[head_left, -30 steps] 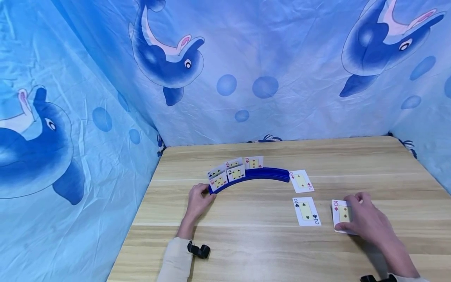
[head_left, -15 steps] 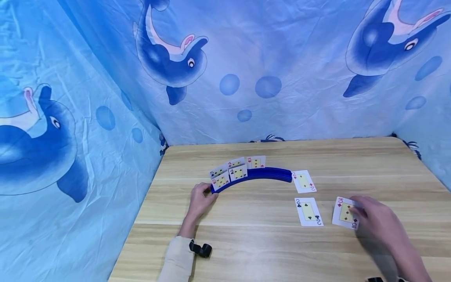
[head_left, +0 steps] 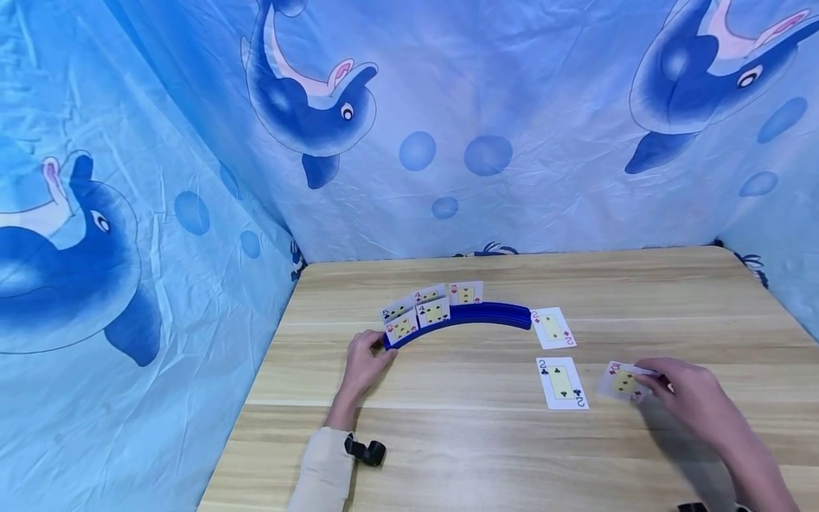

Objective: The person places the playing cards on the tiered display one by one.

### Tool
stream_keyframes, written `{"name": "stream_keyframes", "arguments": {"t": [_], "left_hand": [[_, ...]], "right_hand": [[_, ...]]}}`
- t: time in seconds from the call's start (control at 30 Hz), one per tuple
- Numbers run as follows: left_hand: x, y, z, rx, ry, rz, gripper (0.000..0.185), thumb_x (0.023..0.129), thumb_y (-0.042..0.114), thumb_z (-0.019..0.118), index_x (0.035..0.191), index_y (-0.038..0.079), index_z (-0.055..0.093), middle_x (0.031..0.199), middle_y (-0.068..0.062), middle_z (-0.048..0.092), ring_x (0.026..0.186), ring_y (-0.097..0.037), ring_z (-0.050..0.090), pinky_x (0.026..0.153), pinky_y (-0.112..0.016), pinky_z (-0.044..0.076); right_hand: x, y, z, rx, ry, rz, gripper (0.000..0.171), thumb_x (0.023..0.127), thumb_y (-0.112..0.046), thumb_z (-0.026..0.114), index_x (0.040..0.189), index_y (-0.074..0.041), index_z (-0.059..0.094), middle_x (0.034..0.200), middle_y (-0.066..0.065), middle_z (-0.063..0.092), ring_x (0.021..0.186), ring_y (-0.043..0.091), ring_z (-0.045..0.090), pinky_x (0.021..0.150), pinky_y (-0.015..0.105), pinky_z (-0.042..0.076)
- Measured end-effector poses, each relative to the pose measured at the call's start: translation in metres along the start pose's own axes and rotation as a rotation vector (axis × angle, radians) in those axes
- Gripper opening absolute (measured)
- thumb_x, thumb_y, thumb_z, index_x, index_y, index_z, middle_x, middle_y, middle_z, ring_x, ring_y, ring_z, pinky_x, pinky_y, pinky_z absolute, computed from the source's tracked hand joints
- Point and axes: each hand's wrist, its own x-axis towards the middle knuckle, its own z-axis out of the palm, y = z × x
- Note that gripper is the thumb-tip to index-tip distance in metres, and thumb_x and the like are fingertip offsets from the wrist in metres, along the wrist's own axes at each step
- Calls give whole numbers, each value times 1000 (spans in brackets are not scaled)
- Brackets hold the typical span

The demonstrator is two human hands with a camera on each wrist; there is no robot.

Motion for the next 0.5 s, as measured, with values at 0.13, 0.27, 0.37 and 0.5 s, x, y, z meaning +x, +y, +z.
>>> {"name": "stream_keyframes", "arguments": {"t": [0.13, 0.27, 0.37, 0.5], "left_hand": [[0, 0, 0, -8, -14, -14, 32, 78, 9, 78, 108, -1, 73, 104, -15, 71, 96, -26, 57, 87, -39, 45], [0, 0, -2, -21, -39, -39, 33, 79, 11, 79, 110, 0, 73, 106, -14, 72, 99, -26, 58, 90, -41, 46], [1, -1, -2, -13, -42, -37, 33, 80, 12, 79, 110, 1, 73, 106, -13, 72, 99, -25, 58, 90, -40, 47], [2, -2, -1, -21, -42, -40, 34, 80, 11, 80, 111, 1, 73, 106, -13, 72, 100, -26, 58, 91, -41, 46]], "right_hand": [[4, -1, -2, 9, 54, -53, 16, 79, -1, 78, 95, -1, 75, 83, 12, 75, 67, -1, 55, 53, 22, 43], [10, -4, -3, 11, 102, -100, 15, 77, 0, 80, 91, -3, 76, 78, 7, 74, 65, -11, 44, 52, 20, 40], [17, -9, -5, 25, 92, -110, 13, 79, -2, 79, 92, -4, 76, 79, 5, 74, 65, -10, 44, 52, 20, 39], [29, -17, -8, 47, 89, -158, 13, 81, -2, 78, 93, -6, 77, 80, 3, 73, 64, -8, 43, 52, 20, 37]]}}
